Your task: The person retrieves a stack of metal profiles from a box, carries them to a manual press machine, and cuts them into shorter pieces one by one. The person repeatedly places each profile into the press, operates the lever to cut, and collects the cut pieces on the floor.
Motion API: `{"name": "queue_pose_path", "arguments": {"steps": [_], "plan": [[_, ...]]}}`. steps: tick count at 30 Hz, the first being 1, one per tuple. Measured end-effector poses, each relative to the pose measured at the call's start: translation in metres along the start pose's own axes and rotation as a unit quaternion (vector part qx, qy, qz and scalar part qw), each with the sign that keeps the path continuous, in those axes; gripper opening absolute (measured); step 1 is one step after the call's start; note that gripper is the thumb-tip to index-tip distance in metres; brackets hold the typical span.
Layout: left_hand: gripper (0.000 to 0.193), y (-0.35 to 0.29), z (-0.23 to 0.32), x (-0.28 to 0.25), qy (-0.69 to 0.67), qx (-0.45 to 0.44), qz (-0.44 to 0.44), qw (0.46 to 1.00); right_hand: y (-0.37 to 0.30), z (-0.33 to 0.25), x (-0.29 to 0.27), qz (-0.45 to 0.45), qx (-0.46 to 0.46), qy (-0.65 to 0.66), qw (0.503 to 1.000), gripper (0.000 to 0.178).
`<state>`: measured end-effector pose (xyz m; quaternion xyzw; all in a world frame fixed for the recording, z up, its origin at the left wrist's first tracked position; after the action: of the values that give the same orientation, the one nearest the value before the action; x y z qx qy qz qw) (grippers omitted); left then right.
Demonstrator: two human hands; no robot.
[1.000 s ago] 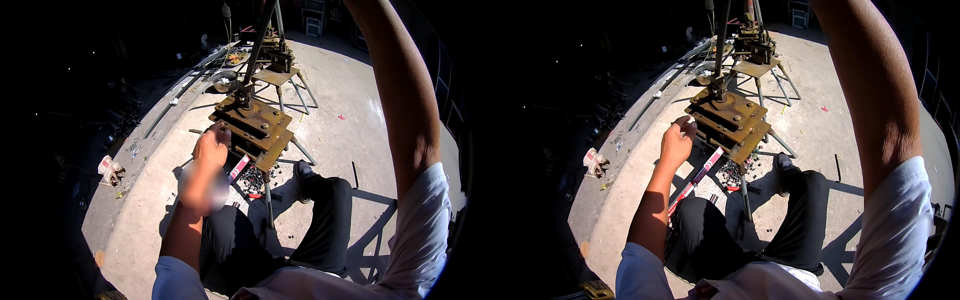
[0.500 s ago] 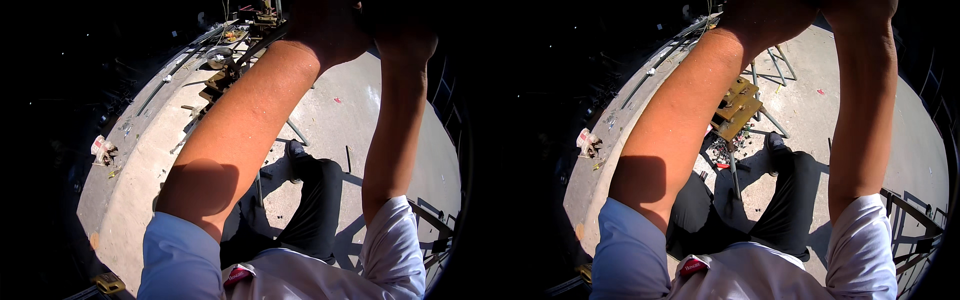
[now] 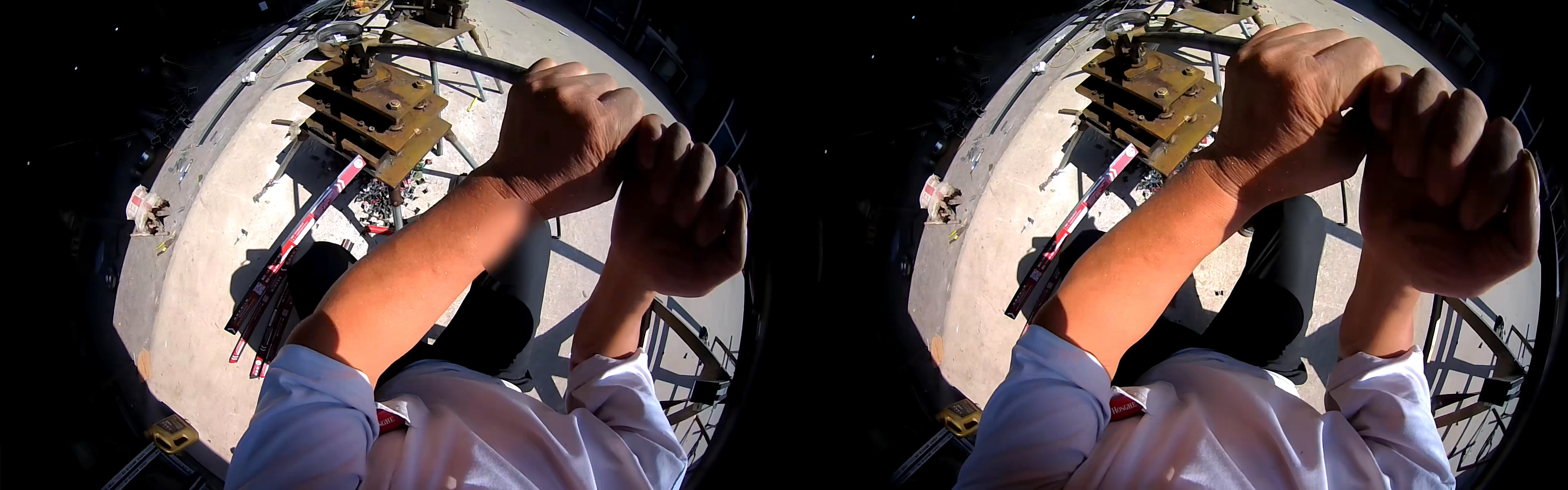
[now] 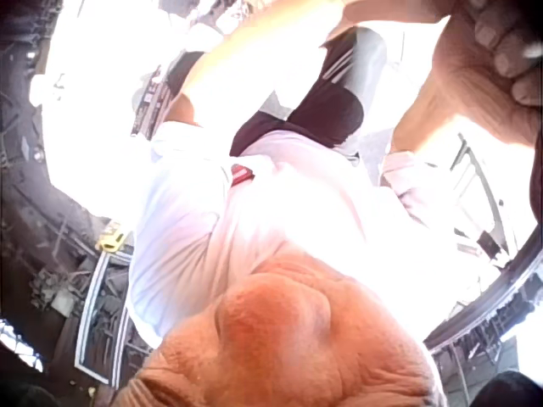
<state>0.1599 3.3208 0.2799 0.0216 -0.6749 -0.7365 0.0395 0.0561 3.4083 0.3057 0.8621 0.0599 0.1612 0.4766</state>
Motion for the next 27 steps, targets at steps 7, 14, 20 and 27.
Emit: {"name": "queue_pose_path", "arguments": {"steps": [7, 14, 20, 27], "plan": [[0.022, -0.131, 0.041, -0.006, 0.026, -0.080, -0.143, 0.986, -0.165, 0.008, -0.042, -0.014, 0.168, -0.184, 0.968, 0.046], [0.015, -0.201, 0.040, -0.020, 0.044, -0.128, -0.268, 0.954, -0.237, 0.046, -0.054, -0.148, 0.317, -0.291, 0.891, 0.036], [0.015, -0.199, 0.045, -0.026, 0.024, -0.154, -0.317, 0.935, -0.229, 0.043, -0.043, -0.154, 0.234, -0.400, 0.873, 0.034], [0.048, -0.183, 0.059, -0.078, 0.019, -0.188, -0.260, 0.947, -0.176, 0.018, -0.040, -0.154, 0.063, -0.491, 0.855, 0.040]]}}
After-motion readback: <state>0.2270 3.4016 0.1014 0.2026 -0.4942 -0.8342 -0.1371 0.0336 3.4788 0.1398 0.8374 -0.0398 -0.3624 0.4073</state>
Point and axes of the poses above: each hand's wrist, its own y-axis towards the middle knuckle, its own x-axis out of the palm, z = x × y, the point moved 3 cm from there along y, towards the middle knuckle, and after that the axes turned 2 degrees about -y, right-handed, at the moved point
